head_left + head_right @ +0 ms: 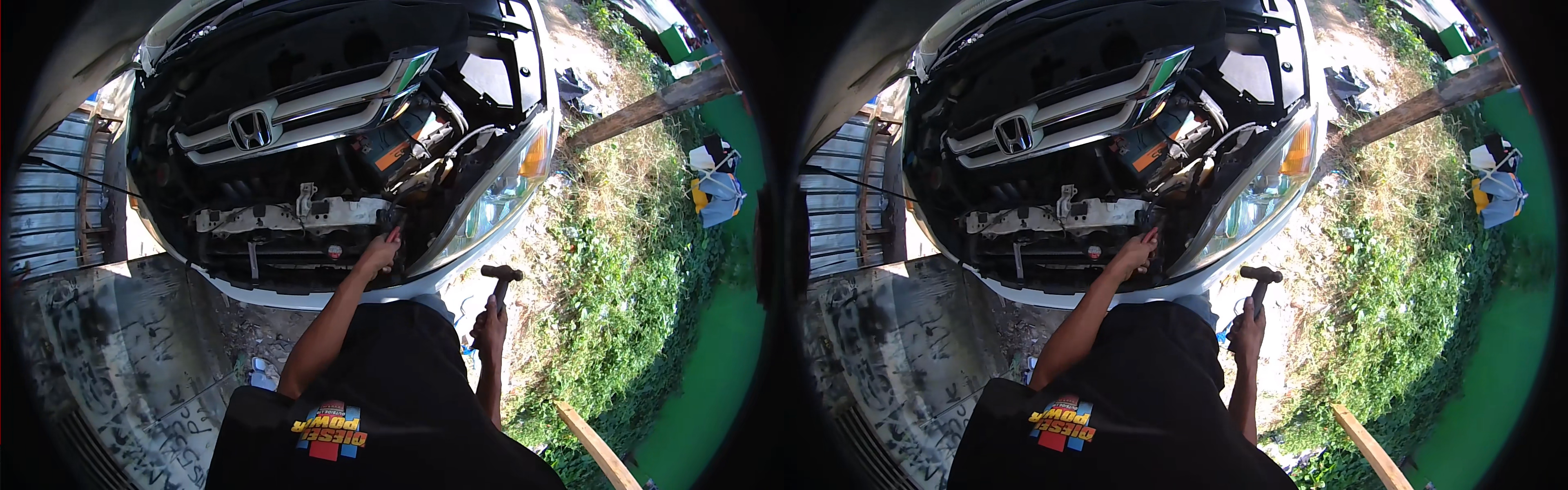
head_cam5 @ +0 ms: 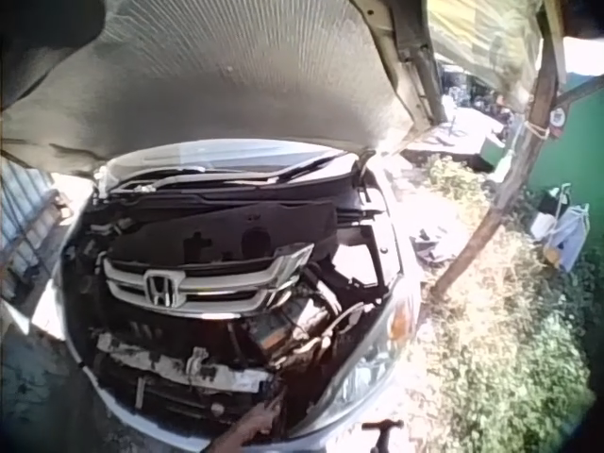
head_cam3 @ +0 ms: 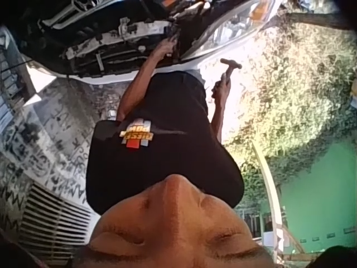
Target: Repair or adjust a car headlight assembly under the hood.
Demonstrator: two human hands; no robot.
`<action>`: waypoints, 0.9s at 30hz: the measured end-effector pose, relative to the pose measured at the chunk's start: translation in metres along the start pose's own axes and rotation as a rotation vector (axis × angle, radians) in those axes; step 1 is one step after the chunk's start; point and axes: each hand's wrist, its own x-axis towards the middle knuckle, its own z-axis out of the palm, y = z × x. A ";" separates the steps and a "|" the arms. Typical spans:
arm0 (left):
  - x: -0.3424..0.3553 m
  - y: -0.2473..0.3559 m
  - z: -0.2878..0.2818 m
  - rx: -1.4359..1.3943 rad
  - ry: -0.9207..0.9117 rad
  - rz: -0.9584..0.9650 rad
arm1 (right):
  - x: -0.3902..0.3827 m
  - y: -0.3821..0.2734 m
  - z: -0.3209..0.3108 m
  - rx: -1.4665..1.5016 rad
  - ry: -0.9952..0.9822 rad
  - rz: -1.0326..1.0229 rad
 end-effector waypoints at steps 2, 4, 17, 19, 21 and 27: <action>0.005 0.000 0.004 0.298 0.162 0.060 | -0.012 -0.017 0.015 -0.009 -0.065 -0.039; 0.000 0.011 0.015 0.601 0.312 0.124 | -0.019 -0.031 0.035 -0.072 -0.132 -0.124; -0.027 0.018 0.038 0.730 0.554 0.115 | 0.022 -0.016 0.167 -0.625 -0.142 -0.344; -0.026 0.015 0.035 0.705 0.578 0.079 | 0.020 -0.011 0.169 -0.607 -0.126 -0.310; -0.020 0.014 0.028 0.766 0.557 0.116 | 0.027 -0.012 0.174 -0.634 -0.154 -0.297; -0.022 0.019 0.027 0.778 0.535 0.084 | 0.027 -0.014 0.177 -0.531 -0.141 -0.312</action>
